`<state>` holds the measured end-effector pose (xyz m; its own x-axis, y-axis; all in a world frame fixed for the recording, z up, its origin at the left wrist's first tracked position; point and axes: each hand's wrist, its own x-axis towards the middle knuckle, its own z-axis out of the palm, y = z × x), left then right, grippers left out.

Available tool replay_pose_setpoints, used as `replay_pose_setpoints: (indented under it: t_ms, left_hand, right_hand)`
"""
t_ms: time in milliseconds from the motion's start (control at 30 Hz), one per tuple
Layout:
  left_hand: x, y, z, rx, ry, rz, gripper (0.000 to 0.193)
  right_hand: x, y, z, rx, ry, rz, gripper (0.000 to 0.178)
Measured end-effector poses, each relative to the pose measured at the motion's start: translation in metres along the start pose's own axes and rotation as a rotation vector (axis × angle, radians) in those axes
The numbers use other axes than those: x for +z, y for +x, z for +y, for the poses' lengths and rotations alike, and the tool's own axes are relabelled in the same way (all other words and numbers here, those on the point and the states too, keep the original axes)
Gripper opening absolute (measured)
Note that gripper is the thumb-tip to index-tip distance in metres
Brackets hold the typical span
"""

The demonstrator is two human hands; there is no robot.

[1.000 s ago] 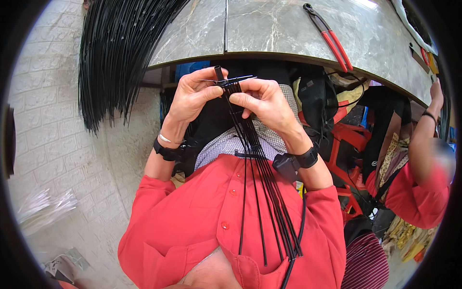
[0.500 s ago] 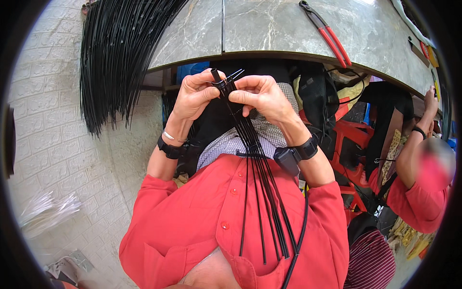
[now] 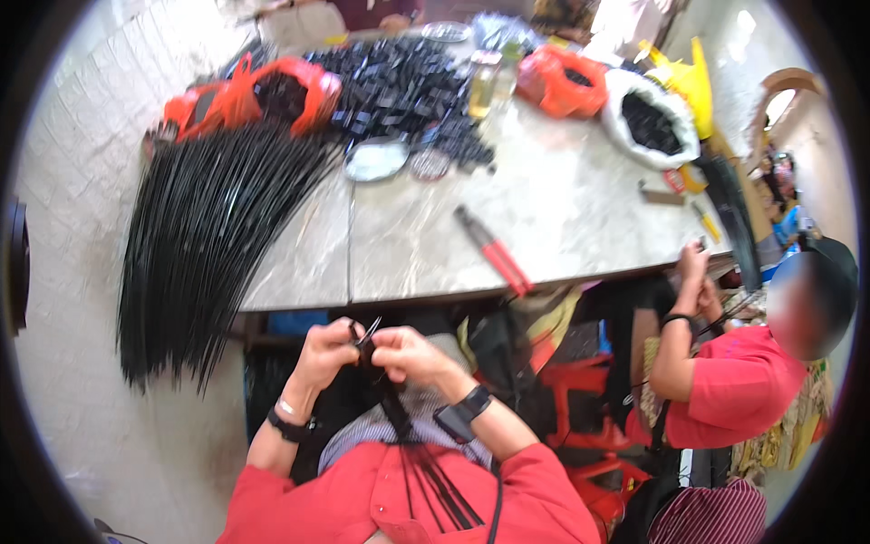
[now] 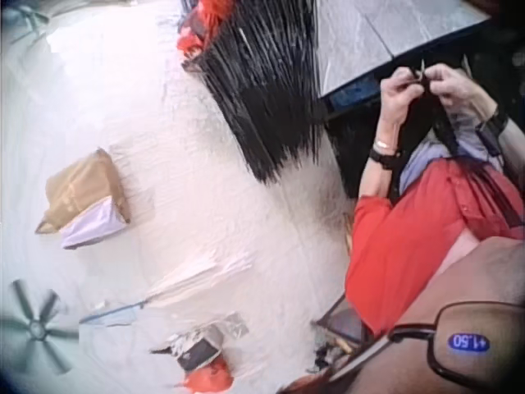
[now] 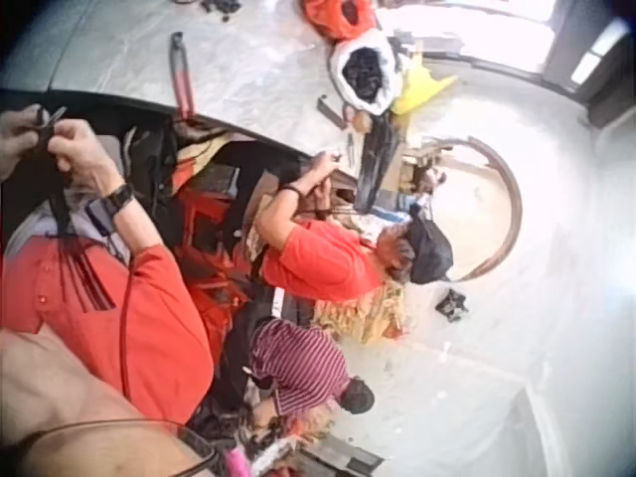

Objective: Assembling the central frame and ribs of an umbrella at a work station.

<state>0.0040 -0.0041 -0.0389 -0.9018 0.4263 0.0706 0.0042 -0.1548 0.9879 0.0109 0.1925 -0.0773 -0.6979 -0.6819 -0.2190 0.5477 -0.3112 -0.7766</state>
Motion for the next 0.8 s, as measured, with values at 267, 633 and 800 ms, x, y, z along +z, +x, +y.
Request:
replay_pose_setpoints:
  t_ms: [267, 633, 800]
  left_hand:
    - [0.001, 0.001, -0.004, 0.096, -0.299, -0.13, 0.026]
    - [-0.006, 0.036, -0.012, 0.112, -0.395, -0.26, 0.019]
    - [0.0, 0.044, -0.005, 0.083, -0.362, -0.295, 0.017]
  right_hand:
    - [-0.01, 0.014, 0.002, -0.007, 0.169, -0.452, 0.046]
    - [-0.019, 0.028, -0.021, -0.081, 0.088, -0.504, 0.054]
    - [-0.028, 0.026, -0.015, -0.146, 0.139, -0.471, 0.047]
